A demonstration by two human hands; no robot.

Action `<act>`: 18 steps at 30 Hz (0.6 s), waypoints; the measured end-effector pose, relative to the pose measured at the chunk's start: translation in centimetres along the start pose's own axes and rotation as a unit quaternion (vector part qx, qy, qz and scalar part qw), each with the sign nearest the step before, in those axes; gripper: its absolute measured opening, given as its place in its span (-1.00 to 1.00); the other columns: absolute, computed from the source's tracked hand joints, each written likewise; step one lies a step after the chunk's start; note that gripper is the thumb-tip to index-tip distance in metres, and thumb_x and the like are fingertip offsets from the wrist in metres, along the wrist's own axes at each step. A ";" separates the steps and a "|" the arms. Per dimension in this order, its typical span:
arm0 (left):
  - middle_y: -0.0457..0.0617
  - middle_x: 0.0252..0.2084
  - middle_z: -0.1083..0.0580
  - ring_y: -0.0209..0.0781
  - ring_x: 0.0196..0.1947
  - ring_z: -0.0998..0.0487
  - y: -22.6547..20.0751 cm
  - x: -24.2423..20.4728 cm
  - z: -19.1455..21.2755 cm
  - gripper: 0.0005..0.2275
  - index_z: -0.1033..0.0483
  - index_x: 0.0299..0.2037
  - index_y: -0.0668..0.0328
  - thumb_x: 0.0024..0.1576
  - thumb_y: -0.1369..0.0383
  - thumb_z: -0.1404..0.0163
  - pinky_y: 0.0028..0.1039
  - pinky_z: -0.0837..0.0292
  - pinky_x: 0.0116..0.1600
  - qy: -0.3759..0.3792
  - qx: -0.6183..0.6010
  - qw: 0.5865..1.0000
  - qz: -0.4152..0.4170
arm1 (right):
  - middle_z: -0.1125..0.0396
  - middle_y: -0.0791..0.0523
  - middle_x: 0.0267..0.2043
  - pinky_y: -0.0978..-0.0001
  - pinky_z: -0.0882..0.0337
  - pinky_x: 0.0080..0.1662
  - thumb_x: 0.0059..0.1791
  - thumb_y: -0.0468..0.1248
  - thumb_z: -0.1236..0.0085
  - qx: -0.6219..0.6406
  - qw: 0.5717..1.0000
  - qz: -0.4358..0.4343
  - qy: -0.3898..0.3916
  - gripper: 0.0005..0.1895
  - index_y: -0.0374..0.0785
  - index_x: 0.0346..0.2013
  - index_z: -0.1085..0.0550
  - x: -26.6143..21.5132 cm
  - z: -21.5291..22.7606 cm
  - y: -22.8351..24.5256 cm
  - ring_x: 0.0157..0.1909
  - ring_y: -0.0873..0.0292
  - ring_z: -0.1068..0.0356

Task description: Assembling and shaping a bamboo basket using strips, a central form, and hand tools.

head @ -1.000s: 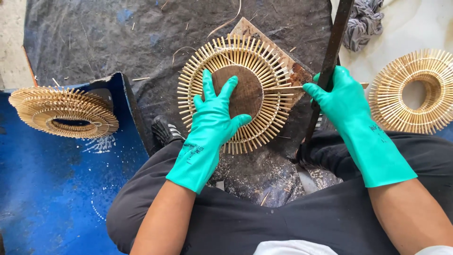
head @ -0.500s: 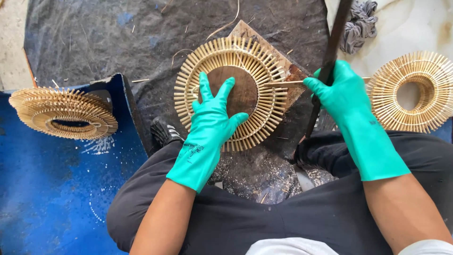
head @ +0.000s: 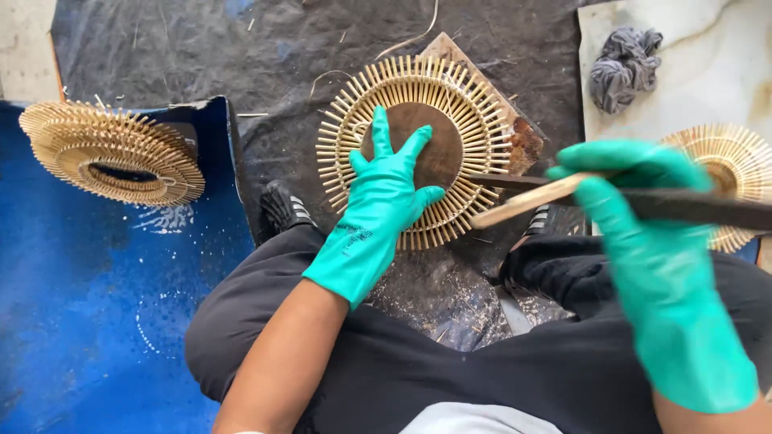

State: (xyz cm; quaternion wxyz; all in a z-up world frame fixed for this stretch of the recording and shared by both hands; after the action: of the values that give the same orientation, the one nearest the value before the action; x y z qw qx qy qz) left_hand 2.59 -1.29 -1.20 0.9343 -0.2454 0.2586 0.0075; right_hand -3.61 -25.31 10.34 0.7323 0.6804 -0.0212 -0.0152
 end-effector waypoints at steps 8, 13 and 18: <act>0.12 0.56 0.33 0.66 0.43 0.10 1.4 0.5 -1.1 -0.16 -0.31 0.33 -0.44 -0.23 0.19 -0.46 0.14 -0.06 0.42 -0.034 -0.007 0.999 -0.037 | -0.49 0.09 0.03 0.44 -0.47 0.16 0.09 -0.42 -0.19 -0.087 0.995 -0.038 0.043 -0.77 -0.30 0.05 -0.53 -2.1 -1.4 -3.2 0.06 0.28 -0.47; 0.06 0.58 0.35 0.68 0.42 0.11 0.6 1.1 -0.2 -0.16 -0.31 0.32 -0.50 -0.22 0.26 -0.45 0.15 -0.11 0.40 -0.008 -0.013 0.999 -0.034 | -0.50 0.08 -0.05 0.43 -0.47 0.02 0.06 -0.42 -0.21 -0.133 0.987 -0.081 0.023 -0.79 -0.31 0.01 -0.55 -0.8 -0.5 -4.0 -0.05 0.28 -0.46; 0.04 0.57 0.39 0.70 0.41 0.12 0.5 0.9 -0.4 -0.16 -0.27 0.33 -0.53 -0.20 0.24 -0.44 0.12 -0.18 0.38 0.018 0.016 1.000 -0.014 | -0.49 0.09 0.00 0.44 -0.49 0.07 0.06 -0.42 -0.24 -0.099 0.992 -0.082 0.008 -0.77 -0.31 0.02 -0.54 -1.2 -0.2 -3.9 -0.01 0.27 -0.47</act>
State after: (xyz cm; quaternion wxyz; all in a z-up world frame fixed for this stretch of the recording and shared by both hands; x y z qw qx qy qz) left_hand 3.13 -1.20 -2.19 0.9333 -0.2339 0.2723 -0.0145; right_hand -4.75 -25.29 6.40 0.7926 0.6041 0.0422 -0.0713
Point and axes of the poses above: each hand's wrist, its own x-axis towards the middle knuckle, its own z-axis out of the back of the hand, y = z × x, the point moved 5 cm from there along x, towards the middle knuckle
